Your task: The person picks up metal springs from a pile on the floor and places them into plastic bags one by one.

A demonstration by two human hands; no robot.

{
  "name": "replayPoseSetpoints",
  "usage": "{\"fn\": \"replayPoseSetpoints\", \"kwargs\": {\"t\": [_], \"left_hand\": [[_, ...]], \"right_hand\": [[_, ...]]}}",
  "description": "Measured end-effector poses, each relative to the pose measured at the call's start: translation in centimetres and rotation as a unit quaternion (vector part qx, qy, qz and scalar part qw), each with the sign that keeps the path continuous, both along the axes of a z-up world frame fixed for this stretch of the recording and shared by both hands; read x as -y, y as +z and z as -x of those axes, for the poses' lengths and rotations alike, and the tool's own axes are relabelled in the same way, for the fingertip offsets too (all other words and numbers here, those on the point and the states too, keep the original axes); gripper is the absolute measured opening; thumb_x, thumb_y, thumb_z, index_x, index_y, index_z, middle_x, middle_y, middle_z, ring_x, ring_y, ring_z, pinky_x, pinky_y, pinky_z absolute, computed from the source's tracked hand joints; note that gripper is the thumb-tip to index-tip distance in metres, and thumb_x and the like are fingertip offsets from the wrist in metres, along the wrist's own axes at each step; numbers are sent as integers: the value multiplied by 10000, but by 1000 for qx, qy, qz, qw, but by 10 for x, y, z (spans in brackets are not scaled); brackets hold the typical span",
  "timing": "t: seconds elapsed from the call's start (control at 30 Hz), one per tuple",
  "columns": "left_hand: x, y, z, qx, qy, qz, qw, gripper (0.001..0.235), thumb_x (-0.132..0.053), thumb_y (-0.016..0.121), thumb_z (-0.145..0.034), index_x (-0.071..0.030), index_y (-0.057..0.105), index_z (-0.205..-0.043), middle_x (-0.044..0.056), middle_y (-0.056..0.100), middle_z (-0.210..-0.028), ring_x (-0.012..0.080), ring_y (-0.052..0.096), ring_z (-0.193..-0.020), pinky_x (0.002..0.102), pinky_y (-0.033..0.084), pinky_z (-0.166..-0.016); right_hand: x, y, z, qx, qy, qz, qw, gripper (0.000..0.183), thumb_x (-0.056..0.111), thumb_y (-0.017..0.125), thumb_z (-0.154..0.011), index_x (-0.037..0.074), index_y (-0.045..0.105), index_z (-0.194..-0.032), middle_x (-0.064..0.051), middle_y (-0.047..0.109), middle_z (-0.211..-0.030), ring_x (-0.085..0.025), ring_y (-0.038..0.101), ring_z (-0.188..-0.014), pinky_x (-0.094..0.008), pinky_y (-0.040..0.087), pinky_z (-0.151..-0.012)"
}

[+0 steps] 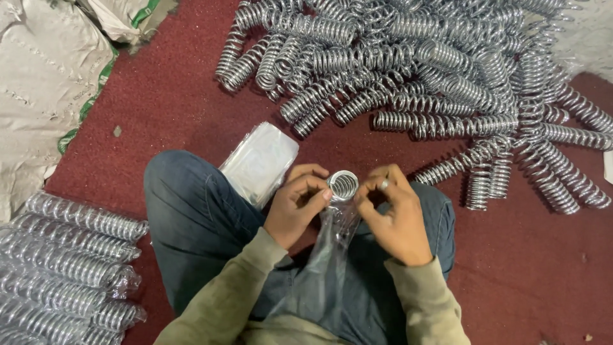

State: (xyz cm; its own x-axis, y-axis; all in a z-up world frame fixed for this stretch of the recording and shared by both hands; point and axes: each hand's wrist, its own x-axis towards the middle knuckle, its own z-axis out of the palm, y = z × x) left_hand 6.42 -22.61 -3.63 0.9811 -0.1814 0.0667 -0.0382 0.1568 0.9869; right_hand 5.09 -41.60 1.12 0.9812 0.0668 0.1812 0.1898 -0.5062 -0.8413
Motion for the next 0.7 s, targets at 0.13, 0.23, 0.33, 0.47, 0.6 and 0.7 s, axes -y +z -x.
{"fn": "replayPoseSetpoints", "kwargs": {"t": [0.13, 0.23, 0.33, 0.47, 0.6, 0.7], "left_hand": [[14, -15, -39, -227, 1, -119, 966, 260, -370, 662, -925, -156, 763, -1034, 129, 659, -744, 201, 627, -560, 259, 574, -521], [18, -85, -67, -256, -11, -199, 946, 340, -378, 640, -904, -131, 785, -1088, 194, 717, -827, 248, 675, -622, 331, 586, -525], [18, -117, -60, -302, -37, -255, 918, 399, -289, 596, -932, -75, 735, -1238, 173, 750, -972, 280, 734, -784, 388, 640, -624], [8, -231, -67, -309, -30, -252, 916, 396, -344, 602, -998, -83, 708, -1277, 159, 743, -1075, 269, 729, -863, 411, 631, -665], [12, -202, -58, -210, -14, -428, 879, 456, -29, 596, -935, 24, 501, -1378, 220, 573, -1348, 376, 565, -1296, 518, 473, -1117], [7, -152, -35, -72, 30, -405, 911, 442, 40, 580, -858, 33, 562, -1299, 234, 586, -1278, 432, 577, -1217, 543, 503, -1048]], "right_hand": [[6, -39, -45, -181, -51, -156, 970, 74, 106, 639, -886, 51, 671, -848, -109, 573, -594, -162, 451, -407, -325, 404, -444], [29, -124, -50, -163, 45, -156, 973, 194, 173, 626, -936, 16, 722, -877, -195, 732, -887, -230, 588, -778, -419, 520, -749], [30, -227, -49, -131, 19, 29, 991, 406, 124, 712, -900, -171, 667, -1175, -428, 638, -1156, -569, 562, -1196, -597, 366, -1137], [69, -374, -80, -240, 88, 444, 859, 380, 410, 596, -959, 260, 702, -1292, 25, 699, -1344, -171, 600, -1327, -375, 434, -1163], [54, -350, -70, -249, 53, 389, 885, 411, 351, 612, -923, 217, 686, -1304, -29, 695, -1330, -220, 602, -1313, -409, 453, -1143], [49, -338, -48, -252, 33, 336, 907, 442, 301, 625, -891, 179, 671, -1313, -76, 692, -1317, -263, 604, -1301, -439, 468, -1125]]}}
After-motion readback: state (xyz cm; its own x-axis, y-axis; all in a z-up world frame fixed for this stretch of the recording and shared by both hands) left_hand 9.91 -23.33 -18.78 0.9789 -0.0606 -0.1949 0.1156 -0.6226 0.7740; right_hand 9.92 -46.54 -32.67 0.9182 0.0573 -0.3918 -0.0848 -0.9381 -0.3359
